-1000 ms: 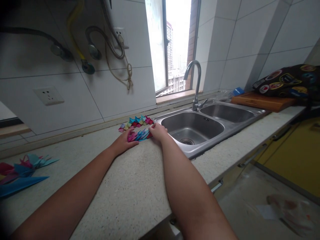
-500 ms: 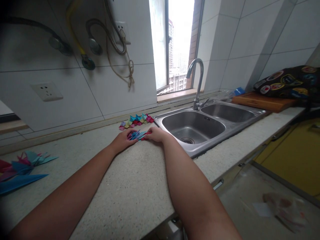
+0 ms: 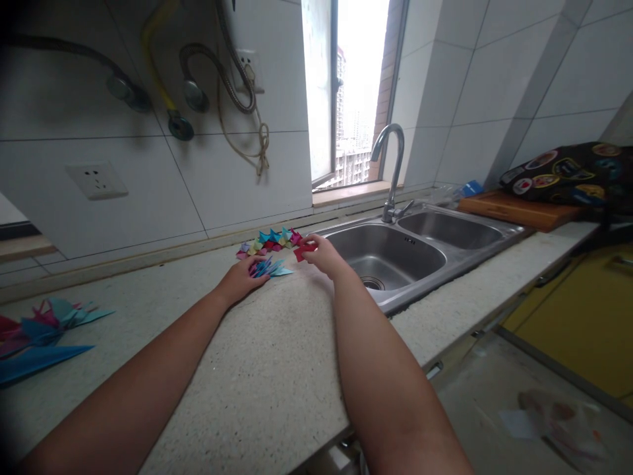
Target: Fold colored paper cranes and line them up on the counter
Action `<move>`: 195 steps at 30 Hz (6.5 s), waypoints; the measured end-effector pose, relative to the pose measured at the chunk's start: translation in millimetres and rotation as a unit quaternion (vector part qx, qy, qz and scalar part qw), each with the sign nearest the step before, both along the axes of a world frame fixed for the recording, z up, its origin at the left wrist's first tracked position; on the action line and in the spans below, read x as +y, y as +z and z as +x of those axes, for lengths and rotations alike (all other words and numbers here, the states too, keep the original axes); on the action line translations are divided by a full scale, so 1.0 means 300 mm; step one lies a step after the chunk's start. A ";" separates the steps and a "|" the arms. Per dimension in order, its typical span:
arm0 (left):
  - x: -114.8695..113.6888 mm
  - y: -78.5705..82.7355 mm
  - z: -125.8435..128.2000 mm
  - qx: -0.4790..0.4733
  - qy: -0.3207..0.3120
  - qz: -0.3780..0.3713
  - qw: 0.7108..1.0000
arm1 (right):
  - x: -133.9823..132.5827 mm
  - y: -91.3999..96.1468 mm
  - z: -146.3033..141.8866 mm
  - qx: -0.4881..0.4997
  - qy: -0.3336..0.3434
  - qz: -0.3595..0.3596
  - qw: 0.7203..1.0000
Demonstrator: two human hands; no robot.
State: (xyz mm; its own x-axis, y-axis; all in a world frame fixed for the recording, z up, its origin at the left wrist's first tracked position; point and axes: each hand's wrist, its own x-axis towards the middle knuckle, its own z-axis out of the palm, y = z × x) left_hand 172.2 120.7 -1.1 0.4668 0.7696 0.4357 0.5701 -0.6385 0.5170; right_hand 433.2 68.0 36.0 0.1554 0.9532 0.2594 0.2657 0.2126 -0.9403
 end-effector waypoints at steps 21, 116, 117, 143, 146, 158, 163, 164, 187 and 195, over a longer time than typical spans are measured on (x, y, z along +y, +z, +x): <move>0.003 -0.001 -0.002 0.005 0.004 -0.002 1.000 | 0.059 -0.071 0.067 -0.213 -0.115 -0.047 0.969; 0.018 0.001 -0.007 -0.062 0.042 -0.012 0.997 | -0.028 -0.038 -0.129 -0.466 -0.170 -0.084 0.864; 0.018 0.001 -0.007 -0.065 0.041 -0.013 0.997 | -0.026 -0.041 -0.126 -0.465 -0.173 -0.076 0.865; -0.042 0.052 0.013 -0.194 -0.044 -0.122 0.972 | -0.031 -0.064 -0.308 -0.164 -0.041 -0.030 0.985; -0.040 0.044 0.025 -0.194 -0.058 -0.121 0.972 | -0.018 -0.068 -0.307 -0.130 -0.021 -0.026 0.991; 0.033 -0.015 -0.024 -0.157 0.080 -0.067 0.982 | -0.140 0.053 -0.049 -0.551 -0.036 -0.153 0.820; 0.038 -0.013 -0.030 -0.172 0.095 -0.065 0.978 | -0.112 -0.002 -0.073 -0.552 -0.016 -0.171 0.816; 0.038 -0.013 -0.032 -0.171 0.098 -0.062 0.978 | -0.102 -0.010 -0.082 -0.552 -0.021 -0.167 0.816; 0.037 -0.011 -0.031 -0.138 0.109 -0.049 0.983 | -0.008 -0.066 -0.178 -0.543 -0.038 -0.132 0.828; 0.037 -0.012 -0.027 -0.135 0.107 -0.052 0.984 | -0.006 -0.071 -0.193 -0.530 -0.049 -0.146 0.834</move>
State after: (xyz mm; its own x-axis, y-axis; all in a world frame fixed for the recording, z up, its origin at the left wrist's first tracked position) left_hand 164.1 131.7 -4.6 0.1686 0.8847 0.4347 0.5187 -0.4546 0.7240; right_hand 375.2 66.3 14.7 0.0673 0.9960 0.0596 0.9833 -0.0561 -0.1734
